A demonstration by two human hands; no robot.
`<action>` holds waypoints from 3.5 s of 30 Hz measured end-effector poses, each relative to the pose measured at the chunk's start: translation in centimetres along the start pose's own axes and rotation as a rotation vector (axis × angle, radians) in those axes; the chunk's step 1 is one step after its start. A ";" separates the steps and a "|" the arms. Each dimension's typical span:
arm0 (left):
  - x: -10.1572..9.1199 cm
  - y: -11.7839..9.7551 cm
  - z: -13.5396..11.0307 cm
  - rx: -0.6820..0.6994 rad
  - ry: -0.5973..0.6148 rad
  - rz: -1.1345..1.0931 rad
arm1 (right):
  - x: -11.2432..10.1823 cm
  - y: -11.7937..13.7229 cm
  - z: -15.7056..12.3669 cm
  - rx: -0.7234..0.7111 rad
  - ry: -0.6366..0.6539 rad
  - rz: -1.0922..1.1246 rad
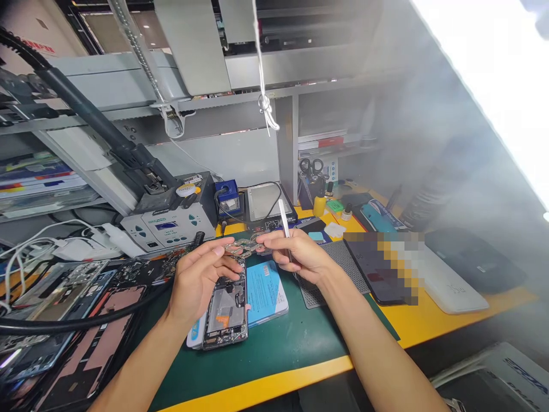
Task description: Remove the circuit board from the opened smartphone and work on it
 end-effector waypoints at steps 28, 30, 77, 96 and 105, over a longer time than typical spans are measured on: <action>-1.6 -0.4 0.0 0.088 -0.181 0.110 | 1.7 -0.9 -0.6 0.067 0.238 -0.172; -1.6 -0.4 0.1 0.084 -0.174 0.111 | 1.8 -1.0 -0.6 0.078 0.247 -0.190; -0.5 -0.9 -0.3 0.133 0.069 0.029 | 1.3 0.7 -1.4 -0.018 0.075 -0.062; -0.5 -1.1 -0.4 0.121 0.081 -0.004 | 1.3 0.7 -1.3 -0.019 0.051 -0.068; -0.4 -1.5 -0.5 0.150 0.105 -0.041 | 1.3 0.8 -1.3 -0.032 0.073 -0.068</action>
Point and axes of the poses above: each hand's wrist, its own z-axis towards the middle knuckle, its own x-axis out of the palm, y = z × x, the point moved 8 cm from there along z, towards the middle knuckle, and after that the axes turned 10 degrees about z, right-handed, at the moved point
